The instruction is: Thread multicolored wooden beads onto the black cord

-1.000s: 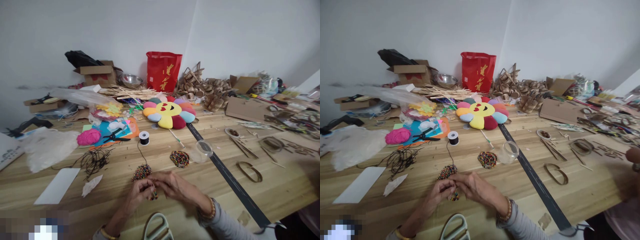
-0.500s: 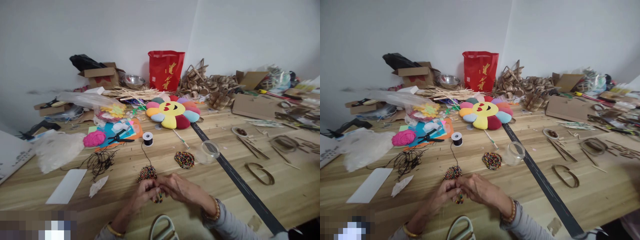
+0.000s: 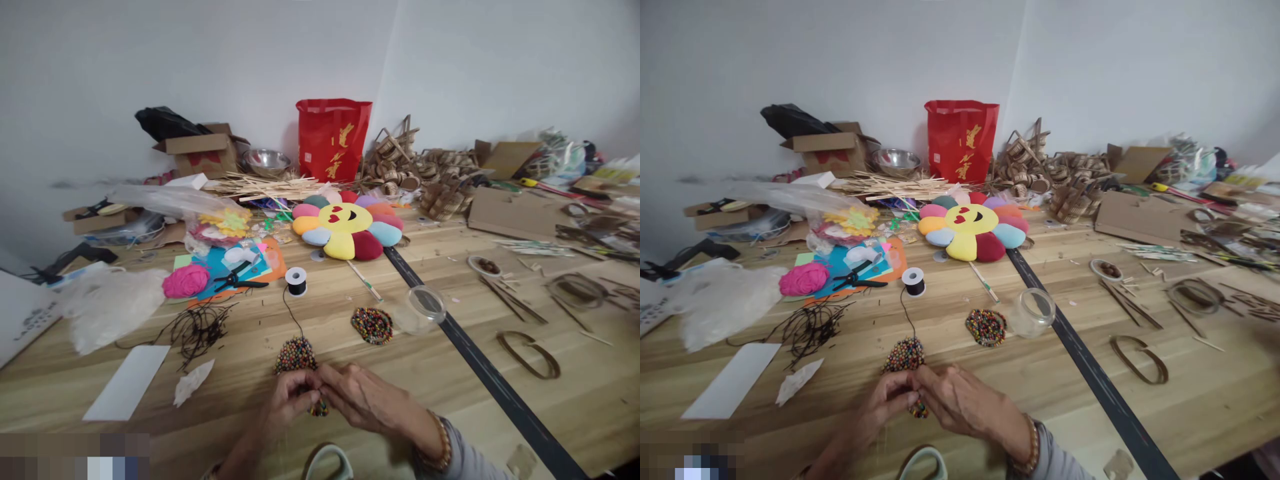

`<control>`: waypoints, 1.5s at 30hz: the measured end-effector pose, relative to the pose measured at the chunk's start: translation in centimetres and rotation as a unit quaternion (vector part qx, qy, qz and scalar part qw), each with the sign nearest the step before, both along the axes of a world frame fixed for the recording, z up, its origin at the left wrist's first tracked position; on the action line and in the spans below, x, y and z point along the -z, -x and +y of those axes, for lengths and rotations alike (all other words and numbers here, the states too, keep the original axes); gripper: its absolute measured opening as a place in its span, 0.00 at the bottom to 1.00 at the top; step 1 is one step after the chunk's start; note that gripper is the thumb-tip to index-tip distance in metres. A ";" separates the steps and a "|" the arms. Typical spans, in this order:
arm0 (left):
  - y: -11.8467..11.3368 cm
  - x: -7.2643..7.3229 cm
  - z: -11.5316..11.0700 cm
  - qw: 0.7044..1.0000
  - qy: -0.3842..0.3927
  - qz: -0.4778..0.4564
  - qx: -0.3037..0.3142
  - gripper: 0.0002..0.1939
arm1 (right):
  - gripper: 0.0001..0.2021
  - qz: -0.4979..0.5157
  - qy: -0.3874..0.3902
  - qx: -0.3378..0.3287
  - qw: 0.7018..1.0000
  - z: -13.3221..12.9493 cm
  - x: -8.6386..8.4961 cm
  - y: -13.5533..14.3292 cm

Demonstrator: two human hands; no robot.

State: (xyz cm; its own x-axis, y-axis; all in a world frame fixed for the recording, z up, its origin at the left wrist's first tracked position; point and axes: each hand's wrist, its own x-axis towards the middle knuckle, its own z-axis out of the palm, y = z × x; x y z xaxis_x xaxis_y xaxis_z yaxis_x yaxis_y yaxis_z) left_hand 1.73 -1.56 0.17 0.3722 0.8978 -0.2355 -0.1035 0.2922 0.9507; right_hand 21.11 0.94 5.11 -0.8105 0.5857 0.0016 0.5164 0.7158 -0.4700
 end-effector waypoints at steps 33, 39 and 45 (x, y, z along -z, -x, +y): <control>-0.4 0.3 -0.2 0.999 -0.042 -0.016 0.020 0.19 | 0.09 -0.054 -0.104 -0.024 0.993 -0.5 0.5 0.4; -0.7 0.7 -0.2 0.997 -0.068 0.031 -0.012 0.21 | 0.09 -0.031 -0.079 -0.004 0.996 -0.3 1.1 0.5; -0.7 -0.4 -0.4 0.983 -0.113 0.119 -0.084 0.20 | 0.07 0.089 0.075 0.052 0.992 0.3 1.0 0.2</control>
